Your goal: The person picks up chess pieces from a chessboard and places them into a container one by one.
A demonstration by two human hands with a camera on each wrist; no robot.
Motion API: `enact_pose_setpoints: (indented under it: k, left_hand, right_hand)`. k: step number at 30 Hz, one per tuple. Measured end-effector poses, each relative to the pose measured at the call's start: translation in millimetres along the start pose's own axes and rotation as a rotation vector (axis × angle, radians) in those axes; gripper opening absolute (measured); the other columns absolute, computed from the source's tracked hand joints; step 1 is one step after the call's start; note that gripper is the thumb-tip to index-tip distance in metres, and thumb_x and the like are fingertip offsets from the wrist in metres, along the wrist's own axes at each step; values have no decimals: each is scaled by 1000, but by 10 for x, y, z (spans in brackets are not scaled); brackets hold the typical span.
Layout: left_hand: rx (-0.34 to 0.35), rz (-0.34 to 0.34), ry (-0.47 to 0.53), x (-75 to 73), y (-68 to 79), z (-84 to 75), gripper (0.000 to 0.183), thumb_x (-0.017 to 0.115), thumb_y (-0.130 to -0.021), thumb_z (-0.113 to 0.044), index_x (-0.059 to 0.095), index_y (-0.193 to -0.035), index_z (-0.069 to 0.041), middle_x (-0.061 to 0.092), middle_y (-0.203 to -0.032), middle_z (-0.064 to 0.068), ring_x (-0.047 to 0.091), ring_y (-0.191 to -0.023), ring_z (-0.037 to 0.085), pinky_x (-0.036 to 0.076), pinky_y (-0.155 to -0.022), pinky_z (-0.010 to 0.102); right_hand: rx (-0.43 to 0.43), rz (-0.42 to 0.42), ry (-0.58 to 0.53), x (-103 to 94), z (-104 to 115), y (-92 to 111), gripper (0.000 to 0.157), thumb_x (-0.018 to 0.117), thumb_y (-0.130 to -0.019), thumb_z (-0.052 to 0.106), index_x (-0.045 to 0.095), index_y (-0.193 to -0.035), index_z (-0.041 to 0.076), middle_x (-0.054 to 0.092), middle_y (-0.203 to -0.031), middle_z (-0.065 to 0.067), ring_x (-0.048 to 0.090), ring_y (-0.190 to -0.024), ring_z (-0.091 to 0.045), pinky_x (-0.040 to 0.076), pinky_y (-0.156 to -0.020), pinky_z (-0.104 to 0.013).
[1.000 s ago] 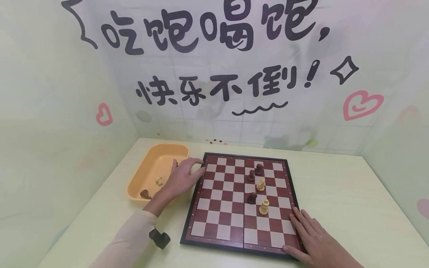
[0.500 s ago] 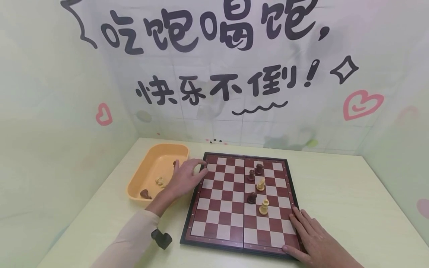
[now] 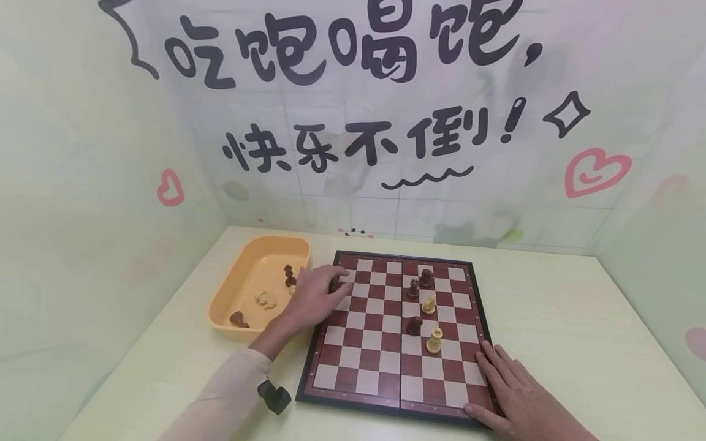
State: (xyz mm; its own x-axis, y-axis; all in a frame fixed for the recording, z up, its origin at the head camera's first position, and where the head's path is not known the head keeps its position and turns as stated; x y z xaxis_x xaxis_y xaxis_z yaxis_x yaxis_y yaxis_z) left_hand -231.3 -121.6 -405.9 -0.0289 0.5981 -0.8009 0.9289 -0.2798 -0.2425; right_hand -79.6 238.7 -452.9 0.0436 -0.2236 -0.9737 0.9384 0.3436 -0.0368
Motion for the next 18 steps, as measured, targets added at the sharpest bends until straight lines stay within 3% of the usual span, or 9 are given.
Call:
enact_pose_setpoints:
  k: [6, 11, 18]
  left_hand:
    - [0, 35, 6, 53, 16, -57, 37, 62, -101, -32, 68, -128, -7, 65, -131, 9, 51, -131, 32, 30, -114, 53]
    - [-35, 61, -4, 77, 31, -90, 40, 60, -101, -35, 66, -131, -9, 63, -133, 7, 53, -128, 30, 41, -106, 51]
    - [-52, 107, 54, 126, 47, -167, 40, 58, -103, -38, 66, -132, -13, 63, -131, 5, 56, -120, 24, 47, -99, 48]
  right_hand:
    - [-8, 3, 8, -4, 11, 6, 97, 60, -88, 72, 47, -148, -3, 37, -156, -23, 36, -141, -44, 39, -108, -58]
    - [-29, -23, 24, -12, 16, 14, 95, 63, -88, 70, 47, -148, -3, 38, -155, -23, 38, -140, -43, 40, -106, -57]
    - [-11, 4, 13, -10, 15, 4, 97, 61, -88, 72, 47, -148, -3, 38, -156, -23, 37, -140, -44, 40, -107, -57]
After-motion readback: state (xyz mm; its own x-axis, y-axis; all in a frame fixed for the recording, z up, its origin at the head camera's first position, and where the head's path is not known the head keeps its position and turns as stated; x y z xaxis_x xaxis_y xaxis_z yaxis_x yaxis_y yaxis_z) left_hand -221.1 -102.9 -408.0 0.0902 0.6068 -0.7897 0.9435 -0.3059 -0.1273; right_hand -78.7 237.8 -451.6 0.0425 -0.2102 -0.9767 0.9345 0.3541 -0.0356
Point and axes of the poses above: each hand's wrist, its own y-axis away from the middle knuckle, its own x-axis out of the palm, z = x × y, the point moved 2 cm from there along -y, towards the middle knuckle
